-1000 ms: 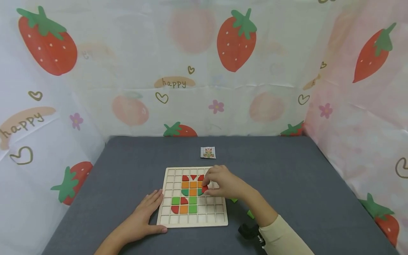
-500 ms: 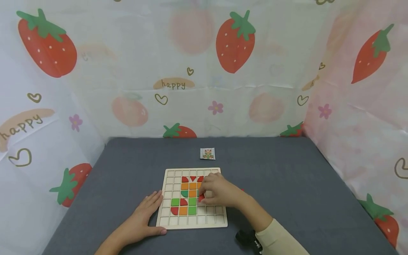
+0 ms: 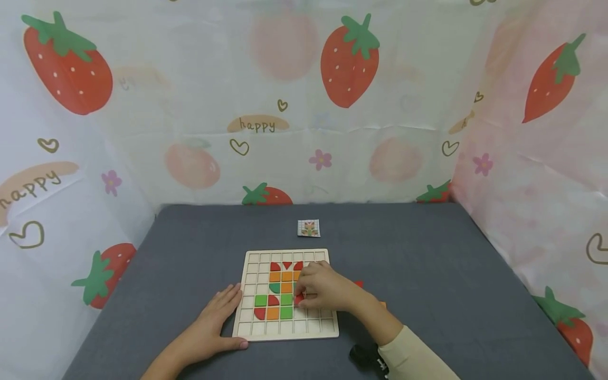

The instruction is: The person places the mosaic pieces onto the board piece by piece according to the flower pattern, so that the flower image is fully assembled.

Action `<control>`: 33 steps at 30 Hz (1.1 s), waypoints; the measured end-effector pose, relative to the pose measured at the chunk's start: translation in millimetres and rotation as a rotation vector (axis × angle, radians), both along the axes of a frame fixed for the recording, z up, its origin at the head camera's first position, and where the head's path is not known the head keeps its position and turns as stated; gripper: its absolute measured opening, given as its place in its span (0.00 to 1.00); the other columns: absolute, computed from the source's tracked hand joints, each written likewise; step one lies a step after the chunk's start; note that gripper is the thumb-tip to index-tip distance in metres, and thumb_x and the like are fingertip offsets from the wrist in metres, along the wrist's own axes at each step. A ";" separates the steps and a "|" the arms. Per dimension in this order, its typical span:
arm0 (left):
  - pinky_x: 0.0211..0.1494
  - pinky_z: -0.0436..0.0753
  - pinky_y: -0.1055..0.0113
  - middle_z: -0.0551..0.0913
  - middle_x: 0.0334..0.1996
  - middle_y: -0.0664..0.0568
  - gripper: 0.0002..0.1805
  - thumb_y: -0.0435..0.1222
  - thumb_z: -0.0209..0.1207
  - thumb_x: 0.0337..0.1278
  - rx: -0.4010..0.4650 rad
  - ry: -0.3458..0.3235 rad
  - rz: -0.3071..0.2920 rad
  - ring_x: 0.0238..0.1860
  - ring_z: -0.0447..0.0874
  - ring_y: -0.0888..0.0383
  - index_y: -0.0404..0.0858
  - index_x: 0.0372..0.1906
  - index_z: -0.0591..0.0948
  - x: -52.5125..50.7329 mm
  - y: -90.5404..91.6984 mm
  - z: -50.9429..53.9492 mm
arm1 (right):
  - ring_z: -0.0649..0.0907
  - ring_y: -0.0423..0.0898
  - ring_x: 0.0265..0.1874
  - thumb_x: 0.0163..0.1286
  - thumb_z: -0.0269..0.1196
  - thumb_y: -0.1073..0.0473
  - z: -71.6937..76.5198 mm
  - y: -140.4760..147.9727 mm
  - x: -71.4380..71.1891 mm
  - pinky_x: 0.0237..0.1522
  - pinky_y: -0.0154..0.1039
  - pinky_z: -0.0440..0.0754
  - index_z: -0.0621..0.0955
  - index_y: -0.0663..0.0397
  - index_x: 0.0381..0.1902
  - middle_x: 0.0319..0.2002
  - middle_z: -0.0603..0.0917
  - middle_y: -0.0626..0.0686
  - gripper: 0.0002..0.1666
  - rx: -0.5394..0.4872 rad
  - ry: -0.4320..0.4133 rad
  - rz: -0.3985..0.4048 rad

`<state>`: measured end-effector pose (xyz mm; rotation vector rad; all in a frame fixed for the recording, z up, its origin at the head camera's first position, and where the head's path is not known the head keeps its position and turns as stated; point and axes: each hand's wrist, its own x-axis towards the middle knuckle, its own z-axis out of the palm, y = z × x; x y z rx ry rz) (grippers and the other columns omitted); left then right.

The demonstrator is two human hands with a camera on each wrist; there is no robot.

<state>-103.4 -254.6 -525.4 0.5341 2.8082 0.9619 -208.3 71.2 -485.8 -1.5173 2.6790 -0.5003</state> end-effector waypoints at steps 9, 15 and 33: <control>0.68 0.26 0.89 0.51 0.82 0.42 0.67 0.68 0.71 0.42 0.001 -0.001 0.001 0.83 0.43 0.42 0.35 0.81 0.57 -1.8 -0.1 -0.5 | 0.74 0.36 0.44 0.66 0.73 0.46 -3.5 -0.6 -1.0 0.60 0.44 0.69 0.88 0.36 0.42 0.40 0.83 0.37 0.08 -0.004 0.006 -0.008; 0.72 0.28 0.84 0.51 0.82 0.42 0.67 0.67 0.71 0.43 0.006 -0.006 0.001 0.83 0.43 0.41 0.35 0.81 0.57 -0.3 -0.4 0.9 | 0.75 0.37 0.46 0.66 0.73 0.44 -4.0 -0.2 0.3 0.59 0.45 0.70 0.88 0.35 0.42 0.41 0.82 0.36 0.10 0.017 0.010 -0.044; 0.71 0.27 0.85 0.51 0.82 0.43 0.67 0.68 0.71 0.42 0.008 -0.021 0.002 0.83 0.43 0.42 0.36 0.81 0.56 -1.4 0.1 -0.5 | 0.75 0.35 0.44 0.64 0.73 0.42 -13.7 0.5 -5.2 0.58 0.46 0.70 0.89 0.34 0.43 0.39 0.81 0.34 0.11 -0.019 -0.051 -0.096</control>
